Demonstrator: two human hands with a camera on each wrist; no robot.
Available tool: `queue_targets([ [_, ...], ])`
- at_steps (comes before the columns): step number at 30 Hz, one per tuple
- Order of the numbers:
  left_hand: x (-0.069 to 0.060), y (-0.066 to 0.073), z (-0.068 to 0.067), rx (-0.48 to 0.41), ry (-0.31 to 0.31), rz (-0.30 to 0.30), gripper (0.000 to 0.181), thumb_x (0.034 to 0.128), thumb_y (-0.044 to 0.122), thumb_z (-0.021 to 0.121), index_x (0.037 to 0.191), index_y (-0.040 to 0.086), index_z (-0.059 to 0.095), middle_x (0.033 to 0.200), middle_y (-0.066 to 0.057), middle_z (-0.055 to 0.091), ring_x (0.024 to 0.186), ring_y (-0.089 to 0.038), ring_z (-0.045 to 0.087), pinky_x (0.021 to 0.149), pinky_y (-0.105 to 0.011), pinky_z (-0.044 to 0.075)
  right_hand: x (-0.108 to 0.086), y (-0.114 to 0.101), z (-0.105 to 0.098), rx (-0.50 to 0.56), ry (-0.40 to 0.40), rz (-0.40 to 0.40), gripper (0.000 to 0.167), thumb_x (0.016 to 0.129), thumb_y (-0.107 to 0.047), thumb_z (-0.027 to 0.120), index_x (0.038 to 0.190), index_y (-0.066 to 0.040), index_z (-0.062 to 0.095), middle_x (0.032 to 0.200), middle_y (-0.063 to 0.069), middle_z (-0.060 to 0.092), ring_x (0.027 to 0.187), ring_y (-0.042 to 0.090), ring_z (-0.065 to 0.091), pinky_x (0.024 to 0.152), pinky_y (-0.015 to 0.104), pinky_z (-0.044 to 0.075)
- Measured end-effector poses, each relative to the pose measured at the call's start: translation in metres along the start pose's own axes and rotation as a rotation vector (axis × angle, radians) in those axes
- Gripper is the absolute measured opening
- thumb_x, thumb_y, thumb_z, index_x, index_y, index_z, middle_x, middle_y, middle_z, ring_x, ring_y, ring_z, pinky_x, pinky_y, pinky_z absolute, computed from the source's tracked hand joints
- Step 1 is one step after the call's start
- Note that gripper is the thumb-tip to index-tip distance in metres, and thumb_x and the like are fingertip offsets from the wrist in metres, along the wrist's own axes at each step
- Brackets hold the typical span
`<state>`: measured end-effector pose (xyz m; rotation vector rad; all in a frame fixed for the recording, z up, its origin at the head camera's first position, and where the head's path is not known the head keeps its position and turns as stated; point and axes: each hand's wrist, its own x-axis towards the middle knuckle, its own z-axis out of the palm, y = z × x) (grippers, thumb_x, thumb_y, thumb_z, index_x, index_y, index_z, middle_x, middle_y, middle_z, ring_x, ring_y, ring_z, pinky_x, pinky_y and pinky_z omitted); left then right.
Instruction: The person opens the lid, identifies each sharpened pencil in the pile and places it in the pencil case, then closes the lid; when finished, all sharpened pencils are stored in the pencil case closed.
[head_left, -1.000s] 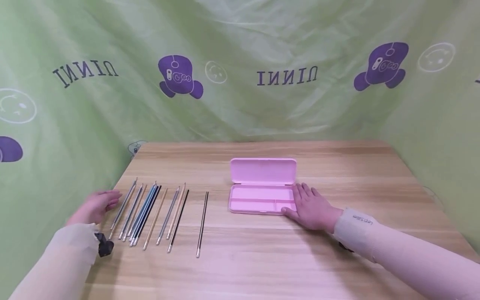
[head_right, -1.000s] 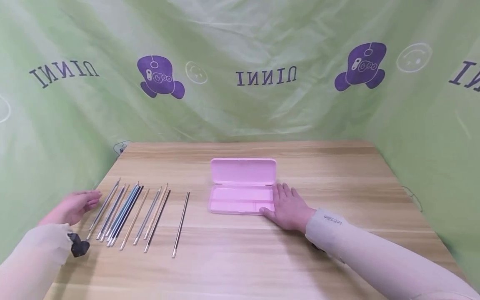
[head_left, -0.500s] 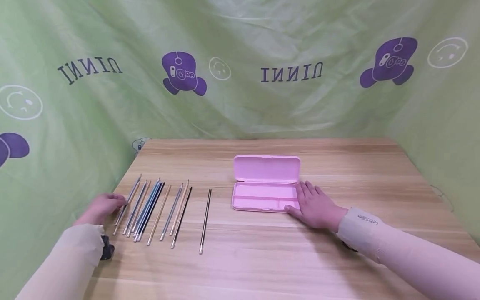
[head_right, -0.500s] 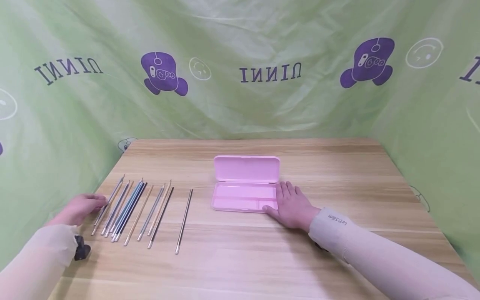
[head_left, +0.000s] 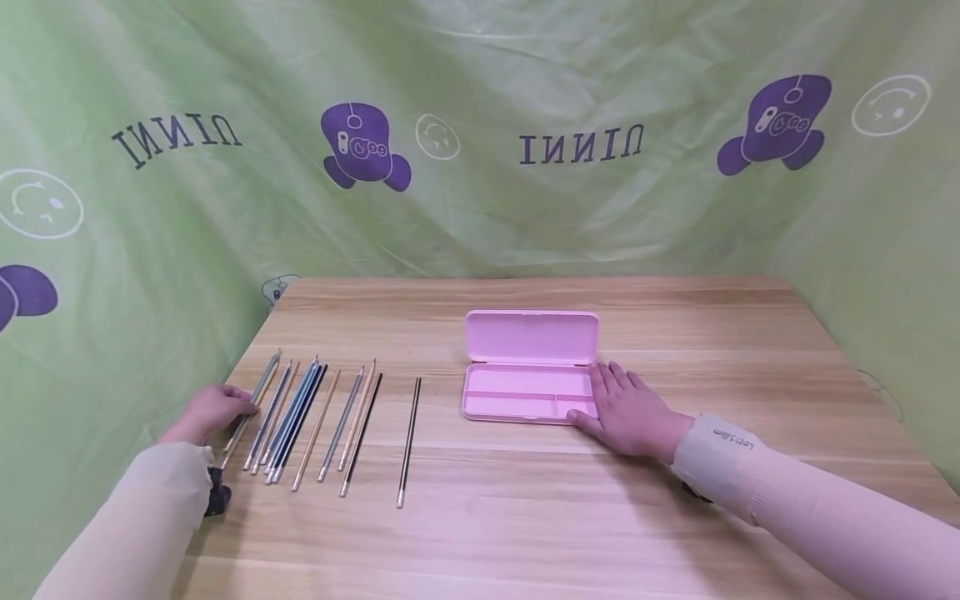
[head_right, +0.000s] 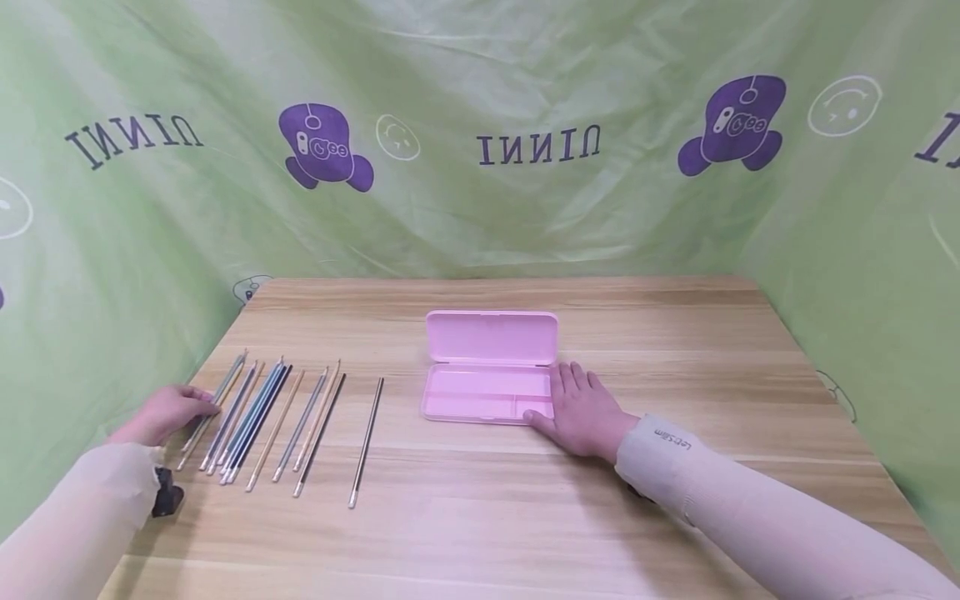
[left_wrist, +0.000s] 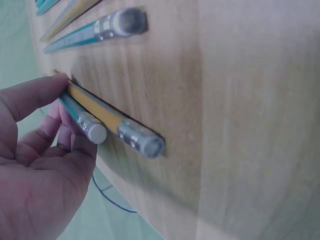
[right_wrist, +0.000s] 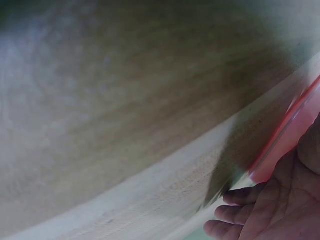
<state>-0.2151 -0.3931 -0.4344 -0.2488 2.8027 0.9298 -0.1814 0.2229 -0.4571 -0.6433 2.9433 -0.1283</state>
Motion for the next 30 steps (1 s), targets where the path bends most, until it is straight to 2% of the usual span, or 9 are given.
queue_targets([
  [4,0.001,-0.004,-0.003,-0.022,-0.020,0.003,0.030,0.0912,0.013,0.071,0.101,-0.014,0.063,0.099,-0.022,0.064,0.095,-0.036,0.057,0.078,-0.040,0.047,0.000,-0.001,-0.002,-0.007,0.003,-0.007,0.088,0.107,-0.053,0.043,0.152,0.020,0.024,0.158,0.040,0.025,0.147,0.055,0.024,0.118,0.066,0.023],
  [8,0.001,-0.005,-0.007,-0.107,-0.010,0.008,0.028,0.0922,0.010,0.069,0.102,-0.015,0.063,0.093,-0.010,0.066,0.085,-0.020,0.058,0.072,-0.029,0.049,-0.001,-0.001,-0.004,-0.011,0.005,-0.015,0.087,0.107,-0.052,0.043,0.152,0.021,0.024,0.158,0.040,0.024,0.147,0.055,0.022,0.119,0.065,0.023],
  [11,0.002,0.001,-0.010,-0.199,-0.005,0.016,0.031,0.0956,0.006,0.063,0.109,-0.022,0.059,0.090,-0.001,0.064,0.079,-0.010,0.057,0.068,-0.022,0.051,0.000,0.000,-0.005,-0.017,0.009,-0.017,0.088,0.107,-0.052,0.043,0.152,0.021,0.024,0.158,0.041,0.023,0.147,0.055,0.022,0.119,0.065,0.022],
  [13,0.004,0.010,-0.012,-0.243,-0.007,0.024,0.037,0.0988,0.005,0.060,0.118,-0.026,0.053,0.093,0.000,0.064,0.078,-0.006,0.058,0.068,-0.020,0.053,0.000,0.000,-0.005,-0.022,0.010,-0.016,0.088,0.107,-0.052,0.043,0.152,0.021,0.023,0.159,0.041,0.023,0.147,0.055,0.022,0.119,0.064,0.022],
  [18,0.011,0.047,-0.008,-0.294,-0.052,0.075,0.047,0.1056,0.008,0.054,0.136,-0.026,0.042,0.105,-0.006,0.066,0.083,-0.003,0.061,0.077,-0.021,0.056,0.001,0.002,-0.006,-0.026,0.007,-0.015,0.088,0.107,-0.052,0.043,0.152,0.021,0.022,0.159,0.040,0.022,0.148,0.054,0.021,0.120,0.064,0.021],
  [25,0.023,0.116,0.013,-0.445,-0.145,0.231,0.042,0.1062,-0.001,0.048,0.137,-0.028,0.038,0.096,0.002,0.067,0.083,-0.001,0.065,0.083,-0.020,0.057,0.000,0.000,-0.004,0.001,-0.012,-0.017,0.090,0.107,-0.055,0.042,0.153,0.020,0.022,0.160,0.039,0.020,0.149,0.054,0.019,0.120,0.064,0.020],
  [30,0.028,0.159,0.028,-0.513,-0.210,0.331,0.044,0.1070,-0.004,0.044,0.142,-0.027,0.033,0.110,-0.014,0.069,0.091,-0.004,0.068,0.089,-0.022,0.056,0.000,0.000,-0.001,-0.001,-0.024,-0.013,0.091,0.107,-0.057,0.039,0.153,0.020,0.022,0.161,0.039,0.019,0.150,0.053,0.018,0.121,0.063,0.018],
])
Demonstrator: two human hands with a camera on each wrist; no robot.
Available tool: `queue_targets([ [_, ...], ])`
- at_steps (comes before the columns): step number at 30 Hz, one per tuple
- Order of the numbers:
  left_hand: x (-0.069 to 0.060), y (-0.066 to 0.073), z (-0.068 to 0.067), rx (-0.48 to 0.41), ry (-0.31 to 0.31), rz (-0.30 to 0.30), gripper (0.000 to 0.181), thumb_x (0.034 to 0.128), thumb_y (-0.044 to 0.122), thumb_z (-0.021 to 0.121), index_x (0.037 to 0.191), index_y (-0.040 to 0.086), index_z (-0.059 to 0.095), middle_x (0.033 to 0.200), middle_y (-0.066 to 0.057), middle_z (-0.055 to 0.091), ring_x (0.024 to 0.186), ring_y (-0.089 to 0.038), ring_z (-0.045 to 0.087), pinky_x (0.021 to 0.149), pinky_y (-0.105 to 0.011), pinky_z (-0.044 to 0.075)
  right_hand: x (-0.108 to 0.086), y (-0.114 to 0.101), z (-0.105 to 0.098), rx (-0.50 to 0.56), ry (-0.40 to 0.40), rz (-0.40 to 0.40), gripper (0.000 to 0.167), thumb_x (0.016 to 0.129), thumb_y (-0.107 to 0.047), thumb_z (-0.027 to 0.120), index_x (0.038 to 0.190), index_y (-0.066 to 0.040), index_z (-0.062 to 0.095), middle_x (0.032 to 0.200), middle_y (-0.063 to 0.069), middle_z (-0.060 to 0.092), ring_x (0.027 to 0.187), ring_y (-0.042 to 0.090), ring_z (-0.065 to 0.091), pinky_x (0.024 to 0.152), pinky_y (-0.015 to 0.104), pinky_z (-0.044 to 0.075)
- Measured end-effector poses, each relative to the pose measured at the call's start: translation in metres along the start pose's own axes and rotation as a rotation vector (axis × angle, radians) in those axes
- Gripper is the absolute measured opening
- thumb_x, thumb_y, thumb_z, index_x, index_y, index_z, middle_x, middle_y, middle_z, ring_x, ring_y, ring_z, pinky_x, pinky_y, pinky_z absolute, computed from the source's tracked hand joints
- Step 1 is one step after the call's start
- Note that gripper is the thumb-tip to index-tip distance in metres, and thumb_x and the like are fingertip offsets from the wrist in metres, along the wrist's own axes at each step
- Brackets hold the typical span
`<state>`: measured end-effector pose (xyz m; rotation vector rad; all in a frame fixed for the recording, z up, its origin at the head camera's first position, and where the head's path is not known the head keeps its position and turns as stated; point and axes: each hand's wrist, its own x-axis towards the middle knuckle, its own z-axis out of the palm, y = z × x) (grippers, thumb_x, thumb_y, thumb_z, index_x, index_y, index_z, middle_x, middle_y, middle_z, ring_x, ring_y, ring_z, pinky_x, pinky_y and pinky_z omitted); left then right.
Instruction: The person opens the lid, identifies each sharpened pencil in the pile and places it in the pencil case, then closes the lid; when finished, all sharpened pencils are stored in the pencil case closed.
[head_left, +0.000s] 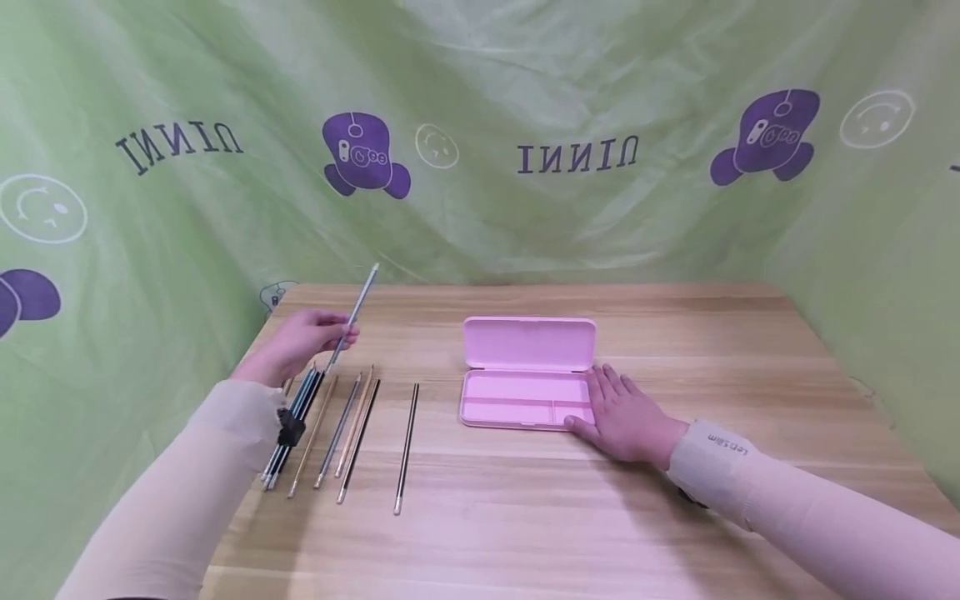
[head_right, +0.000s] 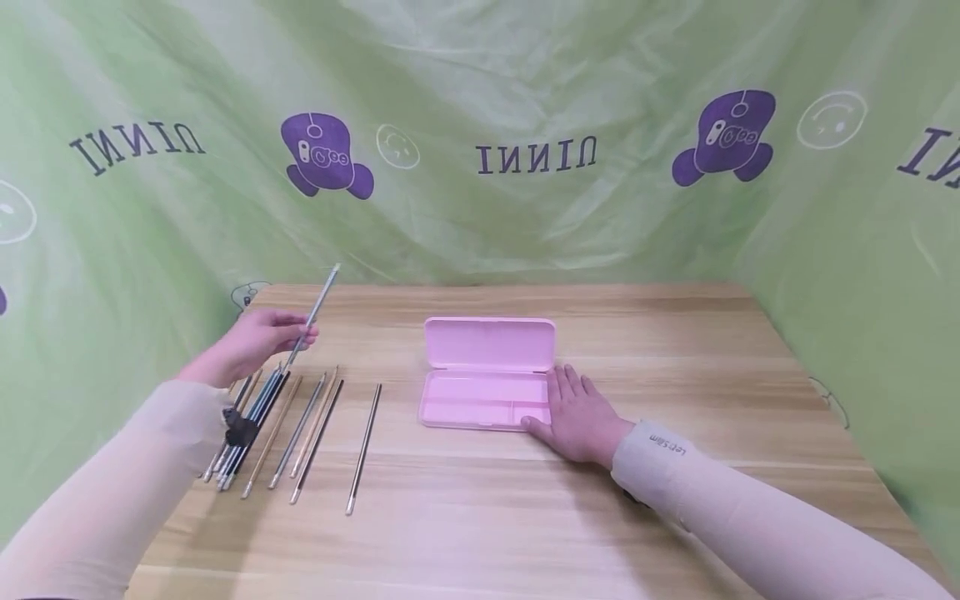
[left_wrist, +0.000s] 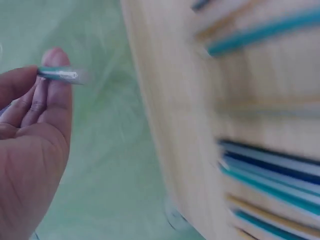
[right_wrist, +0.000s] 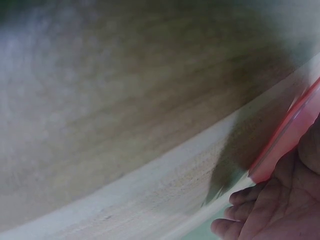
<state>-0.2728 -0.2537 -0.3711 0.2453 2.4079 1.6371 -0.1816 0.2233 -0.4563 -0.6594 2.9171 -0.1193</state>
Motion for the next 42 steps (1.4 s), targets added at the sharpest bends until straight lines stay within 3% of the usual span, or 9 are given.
queue_targets([
  [6,0.025,0.019,0.033,-0.049,-0.066,-0.006,0.049,0.1057,-0.007,0.045,0.150,-0.020,0.030,0.123,-0.027,0.061,0.094,-0.010,0.068,0.093,-0.028,0.057,0.000,0.001,0.003,0.012,0.017,-0.008,0.090,0.107,-0.055,0.041,0.152,0.021,0.022,0.160,0.040,0.020,0.149,0.054,0.019,0.121,0.064,0.019],
  [10,0.037,0.021,0.051,-0.060,-0.067,-0.005,0.042,0.1027,-0.009,0.048,0.142,-0.017,0.037,0.113,-0.024,0.059,0.091,-0.015,0.069,0.088,-0.033,0.060,0.001,0.000,0.004,0.022,0.015,-0.010,0.089,0.107,-0.054,0.042,0.152,0.021,0.023,0.160,0.040,0.021,0.149,0.054,0.019,0.121,0.064,0.019],
  [14,0.043,0.022,0.061,-0.090,-0.033,0.034,0.024,0.1021,-0.006,0.048,0.125,-0.009,0.045,0.099,-0.017,0.060,0.088,-0.019,0.071,0.081,-0.033,0.062,0.002,-0.001,0.005,0.022,0.011,-0.011,0.089,0.107,-0.054,0.042,0.152,0.021,0.022,0.161,0.039,0.020,0.149,0.054,0.018,0.121,0.063,0.018],
  [18,0.045,0.026,0.065,-0.081,-0.001,0.051,0.019,0.1046,-0.002,0.049,0.121,-0.011,0.050,0.098,-0.012,0.065,0.090,-0.017,0.070,0.085,-0.035,0.061,0.002,-0.001,0.004,0.019,0.009,-0.006,0.089,0.107,-0.055,0.041,0.153,0.019,0.021,0.161,0.038,0.019,0.150,0.053,0.017,0.121,0.063,0.018],
  [21,0.048,0.029,0.070,-0.010,0.002,0.045,0.027,0.1049,-0.001,0.052,0.127,-0.017,0.052,0.108,-0.023,0.068,0.100,-0.024,0.070,0.091,-0.037,0.059,0.003,0.000,0.003,0.010,0.006,-0.001,0.090,0.107,-0.055,0.041,0.154,0.019,0.021,0.161,0.038,0.018,0.150,0.053,0.017,0.121,0.063,0.018],
  [25,0.051,0.037,0.081,0.073,-0.073,0.047,0.040,0.1059,-0.001,0.050,0.142,-0.018,0.046,0.126,-0.035,0.063,0.118,-0.039,0.065,0.100,-0.044,0.055,0.003,0.001,0.003,0.006,0.007,0.004,0.089,0.108,-0.055,0.040,0.153,0.020,0.021,0.161,0.038,0.018,0.150,0.052,0.017,0.121,0.063,0.018],
  [30,0.057,0.045,0.101,0.079,-0.204,0.072,0.040,0.1062,-0.004,0.045,0.145,-0.015,0.044,0.125,-0.035,0.063,0.121,-0.045,0.061,0.096,-0.042,0.057,0.002,0.000,0.003,-0.002,0.007,0.007,0.089,0.108,-0.054,0.041,0.153,0.020,0.022,0.161,0.039,0.020,0.150,0.052,0.018,0.121,0.063,0.018],
  [37,0.065,0.053,0.132,0.177,-0.301,0.173,0.034,0.1023,-0.007,0.051,0.135,-0.017,0.054,0.114,-0.029,0.067,0.113,-0.043,0.066,0.093,-0.045,0.058,0.001,0.000,0.004,0.001,0.015,0.010,0.088,0.108,-0.052,0.042,0.152,0.021,0.024,0.160,0.039,0.021,0.149,0.052,0.020,0.121,0.062,0.019],
  [42,0.071,0.054,0.155,0.239,-0.333,0.198,0.032,0.0988,-0.008,0.054,0.129,-0.016,0.060,0.111,-0.026,0.071,0.109,-0.036,0.068,0.093,-0.038,0.058,0.003,0.002,0.004,0.013,0.035,0.014,0.089,0.106,-0.055,0.044,0.153,0.019,0.024,0.160,0.038,0.024,0.148,0.052,0.024,0.120,0.064,0.022],
])
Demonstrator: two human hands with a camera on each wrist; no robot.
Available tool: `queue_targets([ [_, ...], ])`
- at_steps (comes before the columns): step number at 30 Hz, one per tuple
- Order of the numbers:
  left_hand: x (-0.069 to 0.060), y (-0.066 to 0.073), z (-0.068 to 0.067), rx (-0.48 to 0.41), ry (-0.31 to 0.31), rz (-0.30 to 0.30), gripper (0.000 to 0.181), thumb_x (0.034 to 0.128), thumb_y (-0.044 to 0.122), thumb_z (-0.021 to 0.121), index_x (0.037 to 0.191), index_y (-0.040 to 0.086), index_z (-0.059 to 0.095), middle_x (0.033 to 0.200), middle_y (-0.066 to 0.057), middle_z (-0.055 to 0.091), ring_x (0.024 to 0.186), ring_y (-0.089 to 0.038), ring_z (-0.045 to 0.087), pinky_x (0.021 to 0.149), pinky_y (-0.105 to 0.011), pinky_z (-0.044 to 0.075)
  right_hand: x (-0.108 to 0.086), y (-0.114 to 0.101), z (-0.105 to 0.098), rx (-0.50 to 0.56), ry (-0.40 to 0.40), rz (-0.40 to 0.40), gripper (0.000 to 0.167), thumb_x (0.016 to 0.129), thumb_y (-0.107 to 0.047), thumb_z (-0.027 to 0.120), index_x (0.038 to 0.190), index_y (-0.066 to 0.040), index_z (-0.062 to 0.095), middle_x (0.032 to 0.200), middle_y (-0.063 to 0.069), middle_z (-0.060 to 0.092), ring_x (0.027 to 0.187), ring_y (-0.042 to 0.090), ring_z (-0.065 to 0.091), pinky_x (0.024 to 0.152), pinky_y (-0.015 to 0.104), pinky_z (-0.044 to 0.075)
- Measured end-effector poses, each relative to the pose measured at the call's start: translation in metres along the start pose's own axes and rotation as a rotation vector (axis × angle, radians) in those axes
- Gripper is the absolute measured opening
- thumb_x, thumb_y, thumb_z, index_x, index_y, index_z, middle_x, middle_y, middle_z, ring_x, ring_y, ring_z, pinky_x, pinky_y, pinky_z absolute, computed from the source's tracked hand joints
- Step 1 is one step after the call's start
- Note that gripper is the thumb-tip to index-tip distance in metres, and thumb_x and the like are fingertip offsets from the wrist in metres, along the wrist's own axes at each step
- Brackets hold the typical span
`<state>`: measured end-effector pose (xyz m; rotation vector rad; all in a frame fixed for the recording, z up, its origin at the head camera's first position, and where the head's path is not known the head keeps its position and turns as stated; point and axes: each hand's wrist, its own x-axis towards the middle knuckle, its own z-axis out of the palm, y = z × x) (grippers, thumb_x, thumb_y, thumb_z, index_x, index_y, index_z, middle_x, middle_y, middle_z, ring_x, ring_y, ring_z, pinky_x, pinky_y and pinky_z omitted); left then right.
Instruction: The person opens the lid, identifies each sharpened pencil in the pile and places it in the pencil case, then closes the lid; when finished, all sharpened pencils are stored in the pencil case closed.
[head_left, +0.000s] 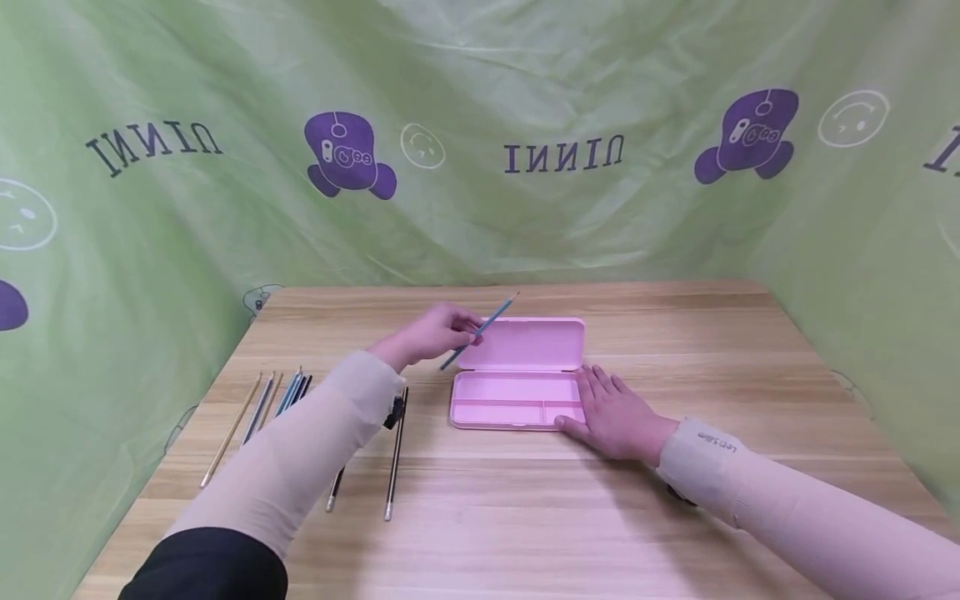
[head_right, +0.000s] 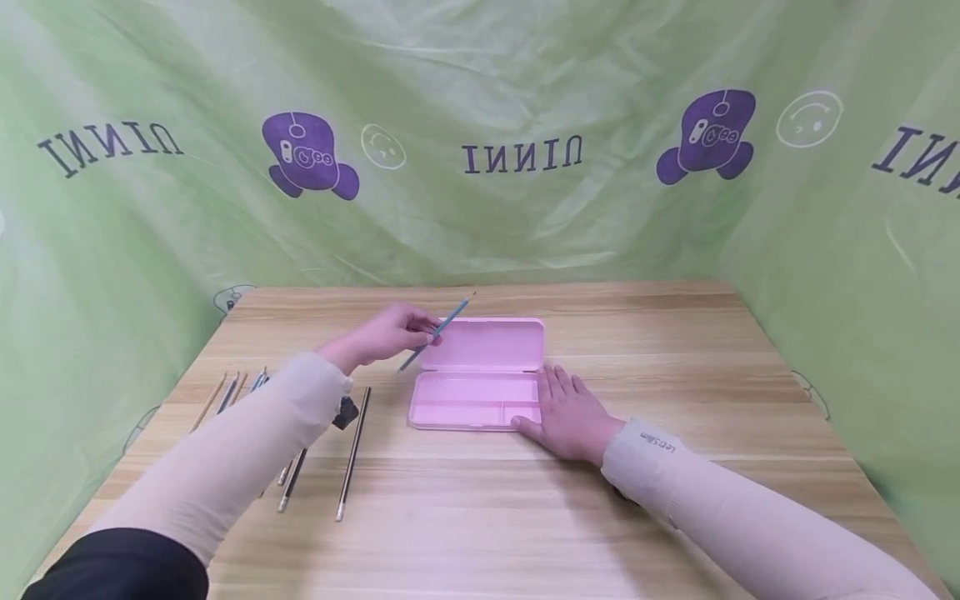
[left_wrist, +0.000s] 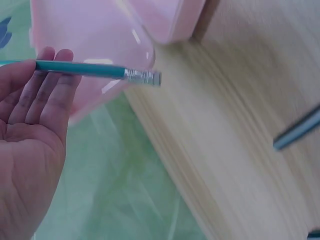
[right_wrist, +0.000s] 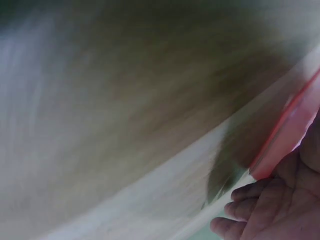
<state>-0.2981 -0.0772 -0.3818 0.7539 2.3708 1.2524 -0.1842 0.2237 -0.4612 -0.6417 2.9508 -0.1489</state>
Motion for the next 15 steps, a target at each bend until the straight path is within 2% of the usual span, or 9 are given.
queue_targets([
  [3,0.005,0.001,0.009,0.031,-0.021,-0.008,0.031,0.0982,-0.009,0.055,0.128,-0.015,0.061,0.110,-0.025,0.073,0.106,-0.033,0.070,0.090,-0.035,0.059,0.001,0.000,0.000,0.003,0.017,0.011,0.091,0.105,-0.056,0.047,0.153,0.017,0.025,0.160,0.037,0.026,0.147,0.052,0.026,0.118,0.065,0.024],
  [7,0.011,0.005,0.019,0.088,-0.061,0.005,0.031,0.0983,-0.009,0.056,0.128,-0.014,0.062,0.106,-0.023,0.074,0.099,-0.029,0.072,0.083,-0.033,0.060,0.001,-0.001,-0.001,-0.005,0.018,0.040,0.091,0.105,-0.057,0.047,0.155,0.016,0.025,0.160,0.037,0.024,0.147,0.056,0.021,0.119,0.067,0.021],
  [11,0.018,0.011,0.028,0.219,-0.086,0.047,0.030,0.0974,-0.007,0.058,0.126,-0.010,0.066,0.101,-0.017,0.075,0.091,-0.022,0.073,0.078,-0.029,0.059,-0.001,-0.003,-0.002,-0.011,0.025,0.069,0.092,0.104,-0.058,0.047,0.156,0.014,0.024,0.160,0.040,0.019,0.147,0.061,0.014,0.119,0.068,0.016],
  [15,0.023,0.015,0.040,0.394,-0.118,0.082,0.024,0.0967,-0.004,0.062,0.119,-0.003,0.072,0.099,-0.009,0.076,0.089,-0.016,0.071,0.078,-0.024,0.056,-0.003,-0.004,-0.001,-0.026,0.040,0.076,0.091,0.104,-0.058,0.047,0.157,0.013,0.024,0.161,0.040,0.017,0.148,0.060,0.011,0.119,0.069,0.014],
])
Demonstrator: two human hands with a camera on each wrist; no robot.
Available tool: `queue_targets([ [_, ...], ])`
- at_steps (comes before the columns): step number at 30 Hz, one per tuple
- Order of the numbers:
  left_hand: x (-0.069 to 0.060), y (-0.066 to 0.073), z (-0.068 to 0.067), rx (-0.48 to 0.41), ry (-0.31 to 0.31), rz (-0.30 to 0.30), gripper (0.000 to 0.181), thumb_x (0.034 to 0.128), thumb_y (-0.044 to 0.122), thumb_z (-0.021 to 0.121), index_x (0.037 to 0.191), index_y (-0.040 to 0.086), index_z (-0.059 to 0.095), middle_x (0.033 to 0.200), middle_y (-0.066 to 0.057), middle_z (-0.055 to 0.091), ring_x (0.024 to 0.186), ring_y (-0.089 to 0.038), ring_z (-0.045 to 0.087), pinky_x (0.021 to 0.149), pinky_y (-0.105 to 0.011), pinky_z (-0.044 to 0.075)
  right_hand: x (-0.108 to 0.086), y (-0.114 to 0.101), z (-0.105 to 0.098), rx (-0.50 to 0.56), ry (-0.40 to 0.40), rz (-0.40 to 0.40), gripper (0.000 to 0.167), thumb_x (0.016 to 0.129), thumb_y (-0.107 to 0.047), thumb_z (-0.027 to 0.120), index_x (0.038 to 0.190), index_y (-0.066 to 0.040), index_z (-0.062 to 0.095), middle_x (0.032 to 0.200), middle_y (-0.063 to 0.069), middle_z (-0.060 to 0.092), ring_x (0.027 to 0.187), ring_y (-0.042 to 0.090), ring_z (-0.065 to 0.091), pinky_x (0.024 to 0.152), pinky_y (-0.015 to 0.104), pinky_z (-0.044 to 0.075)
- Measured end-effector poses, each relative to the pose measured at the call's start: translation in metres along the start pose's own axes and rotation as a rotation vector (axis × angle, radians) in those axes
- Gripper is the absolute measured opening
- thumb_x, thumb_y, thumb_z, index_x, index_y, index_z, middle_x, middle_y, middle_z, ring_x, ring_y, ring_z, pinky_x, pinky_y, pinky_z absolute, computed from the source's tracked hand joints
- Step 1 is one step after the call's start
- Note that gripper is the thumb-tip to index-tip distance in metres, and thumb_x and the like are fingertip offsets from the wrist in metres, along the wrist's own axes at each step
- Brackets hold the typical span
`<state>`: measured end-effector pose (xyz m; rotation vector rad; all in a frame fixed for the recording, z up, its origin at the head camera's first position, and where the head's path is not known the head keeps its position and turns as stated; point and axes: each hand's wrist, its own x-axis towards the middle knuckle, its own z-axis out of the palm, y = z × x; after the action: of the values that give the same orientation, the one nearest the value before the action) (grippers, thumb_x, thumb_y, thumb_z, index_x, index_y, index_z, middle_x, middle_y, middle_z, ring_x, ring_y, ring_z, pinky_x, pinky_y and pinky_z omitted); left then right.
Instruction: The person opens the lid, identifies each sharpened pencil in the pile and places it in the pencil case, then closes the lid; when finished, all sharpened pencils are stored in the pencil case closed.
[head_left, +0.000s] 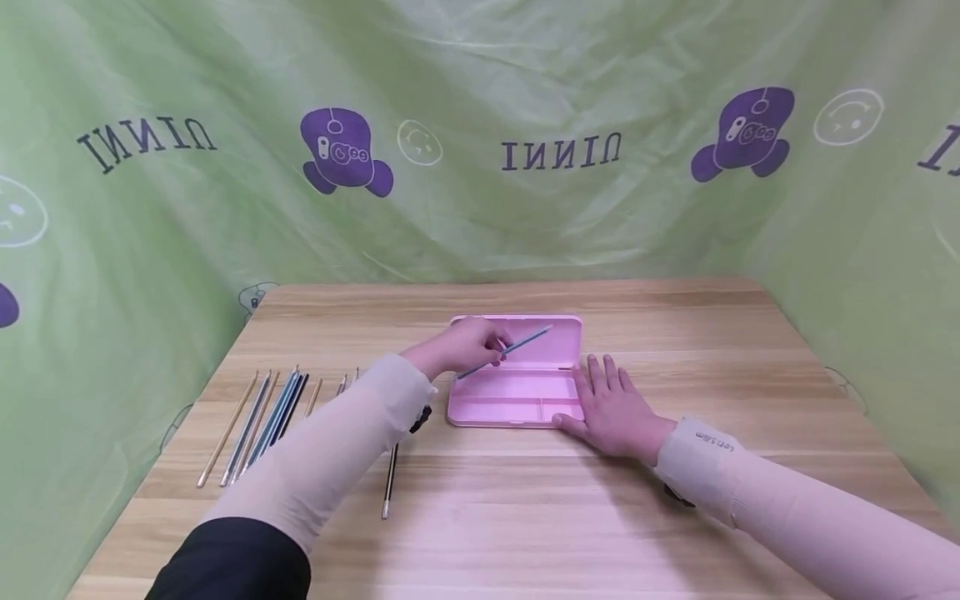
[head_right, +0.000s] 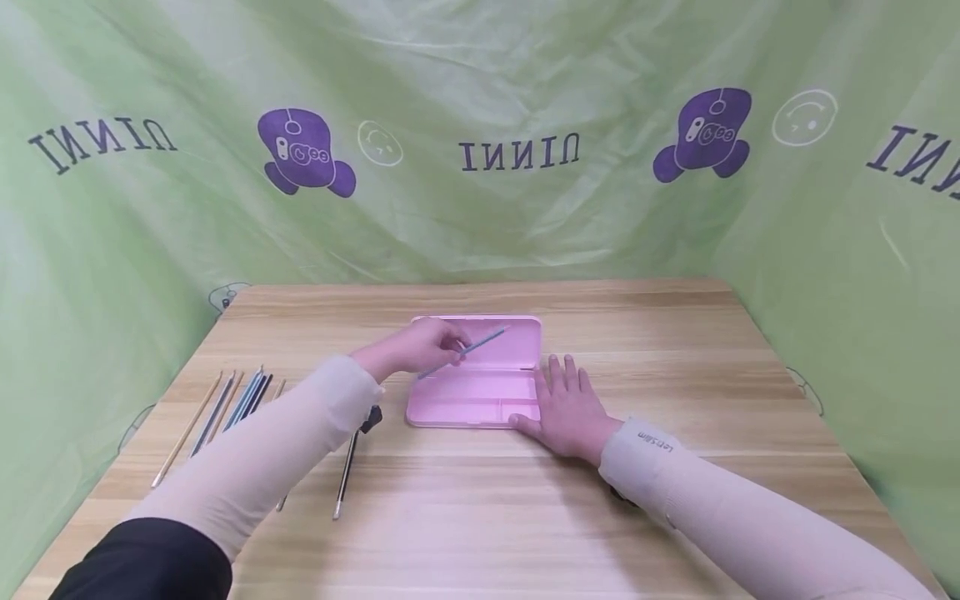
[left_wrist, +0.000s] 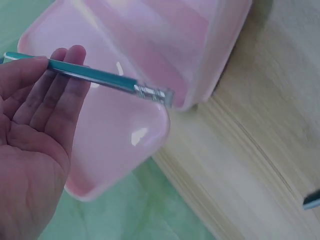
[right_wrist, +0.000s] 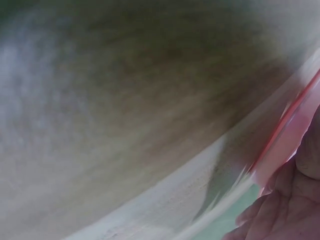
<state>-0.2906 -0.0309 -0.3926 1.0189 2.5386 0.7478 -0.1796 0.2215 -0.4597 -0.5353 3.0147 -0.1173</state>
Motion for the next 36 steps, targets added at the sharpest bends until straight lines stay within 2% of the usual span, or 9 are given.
queue_targets([
  [6,0.008,0.015,0.011,0.188,-0.056,0.081,0.025,0.0939,-0.007,0.064,0.116,-0.002,0.074,0.105,-0.011,0.075,0.100,-0.022,0.070,0.091,-0.028,0.055,0.001,0.001,0.003,-0.010,0.018,-0.006,0.091,0.105,-0.057,0.047,0.156,0.014,0.024,0.161,0.040,0.017,0.148,0.059,0.011,0.119,0.069,0.013],
  [10,0.011,0.020,0.019,0.277,-0.124,0.071,0.027,0.0960,-0.005,0.063,0.120,0.001,0.074,0.112,-0.011,0.074,0.108,-0.024,0.067,0.098,-0.032,0.053,0.001,0.002,0.004,0.006,0.014,-0.017,0.090,0.105,-0.056,0.046,0.156,0.015,0.023,0.160,0.041,0.018,0.148,0.059,0.012,0.119,0.069,0.014],
  [13,0.012,0.019,0.026,0.283,-0.159,0.030,0.028,0.0966,-0.005,0.062,0.121,0.003,0.074,0.114,-0.010,0.073,0.111,-0.023,0.066,0.101,-0.034,0.051,0.002,0.003,0.005,0.032,0.006,-0.019,0.090,0.105,-0.055,0.047,0.155,0.016,0.022,0.159,0.041,0.018,0.148,0.059,0.012,0.119,0.069,0.014],
  [16,0.011,0.018,0.032,0.270,-0.161,-0.009,0.031,0.0947,-0.007,0.061,0.120,0.004,0.074,0.114,-0.009,0.072,0.111,-0.023,0.065,0.103,-0.035,0.050,0.002,0.003,0.005,0.051,0.003,-0.018,0.090,0.106,-0.054,0.047,0.155,0.017,0.021,0.159,0.042,0.018,0.147,0.059,0.012,0.119,0.070,0.015],
  [24,0.011,0.015,0.039,0.321,-0.162,-0.006,0.030,0.0937,-0.007,0.063,0.120,0.004,0.073,0.113,-0.009,0.073,0.108,-0.022,0.067,0.102,-0.033,0.051,-0.002,0.000,0.005,0.080,0.006,-0.016,0.091,0.105,-0.055,0.048,0.154,0.018,0.022,0.159,0.042,0.019,0.147,0.059,0.014,0.118,0.070,0.016],
  [28,0.008,0.007,0.039,0.294,-0.133,0.009,0.026,0.0977,-0.001,0.063,0.122,0.001,0.072,0.115,-0.010,0.072,0.108,-0.023,0.066,0.103,-0.034,0.051,-0.001,0.000,0.006,0.084,0.009,-0.017,0.091,0.105,-0.055,0.047,0.154,0.017,0.022,0.159,0.041,0.019,0.148,0.059,0.014,0.118,0.070,0.017],
  [31,0.001,-0.001,0.033,0.243,-0.090,0.029,0.026,0.0980,0.000,0.063,0.123,-0.002,0.070,0.111,-0.012,0.072,0.103,-0.023,0.066,0.100,-0.035,0.052,-0.001,0.001,0.006,0.095,0.013,-0.021,0.092,0.105,-0.057,0.046,0.155,0.017,0.022,0.159,0.041,0.019,0.148,0.059,0.014,0.118,0.070,0.016],
  [33,-0.006,-0.007,0.026,0.202,-0.052,0.039,0.027,0.0970,-0.001,0.063,0.123,-0.004,0.070,0.108,-0.012,0.072,0.099,-0.023,0.066,0.097,-0.034,0.054,-0.001,0.002,0.006,0.096,0.014,-0.025,0.094,0.105,-0.059,0.044,0.154,0.018,0.021,0.159,0.042,0.019,0.147,0.059,0.014,0.118,0.070,0.016],
  [36,-0.027,-0.020,0.012,0.118,0.031,0.033,0.026,0.0949,-0.001,0.065,0.120,-0.006,0.070,0.104,-0.012,0.072,0.098,-0.023,0.067,0.093,-0.034,0.056,0.000,0.002,0.007,0.094,0.005,-0.028,0.096,0.105,-0.062,0.041,0.155,0.018,0.020,0.159,0.042,0.018,0.148,0.059,0.012,0.119,0.069,0.015],
])
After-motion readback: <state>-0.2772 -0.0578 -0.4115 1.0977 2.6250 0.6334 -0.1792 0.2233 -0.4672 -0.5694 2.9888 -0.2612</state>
